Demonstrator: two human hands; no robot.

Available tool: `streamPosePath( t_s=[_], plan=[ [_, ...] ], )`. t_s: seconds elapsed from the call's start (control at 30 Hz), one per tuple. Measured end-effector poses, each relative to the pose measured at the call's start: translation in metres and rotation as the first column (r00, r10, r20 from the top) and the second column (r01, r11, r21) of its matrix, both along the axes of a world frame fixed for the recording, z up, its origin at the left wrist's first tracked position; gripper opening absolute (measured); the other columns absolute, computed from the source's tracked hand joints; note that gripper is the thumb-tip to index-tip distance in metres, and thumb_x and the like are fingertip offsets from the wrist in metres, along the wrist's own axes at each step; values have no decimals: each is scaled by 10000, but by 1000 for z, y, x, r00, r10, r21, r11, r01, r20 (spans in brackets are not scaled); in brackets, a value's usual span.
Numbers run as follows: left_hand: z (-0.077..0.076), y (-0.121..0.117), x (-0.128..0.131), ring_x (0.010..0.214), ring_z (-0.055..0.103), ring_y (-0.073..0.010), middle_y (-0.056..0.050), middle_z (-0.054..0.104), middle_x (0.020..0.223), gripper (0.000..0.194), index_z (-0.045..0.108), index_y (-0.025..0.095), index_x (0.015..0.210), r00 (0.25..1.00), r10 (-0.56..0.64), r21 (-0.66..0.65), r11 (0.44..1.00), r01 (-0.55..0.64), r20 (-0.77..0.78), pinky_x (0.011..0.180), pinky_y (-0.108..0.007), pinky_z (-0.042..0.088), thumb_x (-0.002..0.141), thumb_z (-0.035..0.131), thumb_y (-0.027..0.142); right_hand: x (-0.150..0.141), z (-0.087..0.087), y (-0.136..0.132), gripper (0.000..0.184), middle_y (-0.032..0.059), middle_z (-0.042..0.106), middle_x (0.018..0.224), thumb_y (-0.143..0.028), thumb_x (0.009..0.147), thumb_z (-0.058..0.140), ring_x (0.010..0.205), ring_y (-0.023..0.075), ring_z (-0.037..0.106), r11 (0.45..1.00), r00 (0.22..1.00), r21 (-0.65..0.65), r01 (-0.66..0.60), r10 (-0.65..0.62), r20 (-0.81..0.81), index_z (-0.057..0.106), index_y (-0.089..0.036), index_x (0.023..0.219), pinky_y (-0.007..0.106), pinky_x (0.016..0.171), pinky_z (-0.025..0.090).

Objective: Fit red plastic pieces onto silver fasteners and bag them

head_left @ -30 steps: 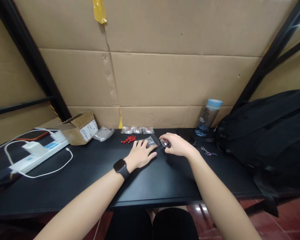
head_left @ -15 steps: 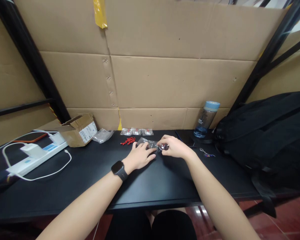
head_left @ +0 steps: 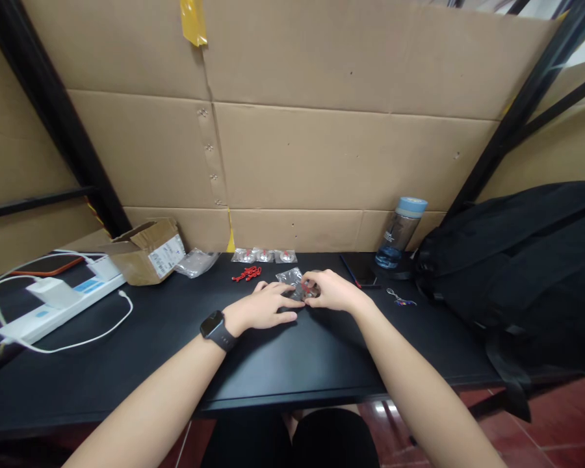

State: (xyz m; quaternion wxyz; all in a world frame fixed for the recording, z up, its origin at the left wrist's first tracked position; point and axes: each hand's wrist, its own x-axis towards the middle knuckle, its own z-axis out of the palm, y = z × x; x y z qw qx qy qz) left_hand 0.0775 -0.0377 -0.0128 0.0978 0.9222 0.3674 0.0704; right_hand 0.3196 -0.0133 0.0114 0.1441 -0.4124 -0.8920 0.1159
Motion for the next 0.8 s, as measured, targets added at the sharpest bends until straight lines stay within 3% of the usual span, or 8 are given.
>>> streamPosePath(
  t_s=[0.2, 0.33, 0.4, 0.6, 0.8],
  plan=[
    [-1, 1, -1, 1428, 373, -351, -60, 430, 1568, 407, 615, 454, 1339, 1000, -3, -20, 1000, 4, 12, 1097, -549, 279, 977, 475, 577, -6, -4, 3, 307, 45, 686, 914, -266, 724, 828, 751, 158, 634, 998, 996, 53, 27, -23, -91, 696, -180, 988, 240, 685, 448],
    [2, 0, 0, 1429, 377, -360, -56, 414, 1582, 403, 607, 465, 1343, 1000, -5, -37, 999, 6, 12, 1089, -560, 291, 968, 499, 566, -3, -7, 5, 348, 15, 691, 898, -129, 763, 742, 674, 122, 628, 988, 981, -113, -101, 81, -174, 659, -186, 1096, 216, 639, 461],
    [2, -1, 0, 1436, 369, -360, -49, 402, 1590, 404, 592, 476, 1353, 1000, -18, -37, 999, 19, 13, 1090, -569, 291, 967, 506, 558, -2, -8, 7, 371, -2, 684, 876, -72, 769, 702, 664, 111, 613, 984, 978, -129, -120, 95, -185, 652, -191, 1117, 210, 642, 453],
    [0, 1, -3, 1479, 296, -370, -44, 323, 1632, 428, 546, 500, 1383, 1000, -19, -46, 999, 18, -9, 1087, -633, 270, 964, 500, 571, -8, -14, 10, 339, -1, 616, 900, -152, 745, 786, 739, 123, 559, 996, 988, 75, 54, -42, -150, 663, -205, 1057, 225, 690, 405],
    [0, -6, -5, 1488, 280, -369, -56, 318, 1632, 385, 577, 497, 1351, 1000, 8, -26, 1000, -8, -10, 1084, -660, 254, 969, 530, 499, -22, -20, 4, 319, -1, 586, 956, -286, 791, 772, 844, 156, 568, 986, 986, 129, 107, -89, -140, 631, -225, 1070, 235, 684, 379]
  ],
)
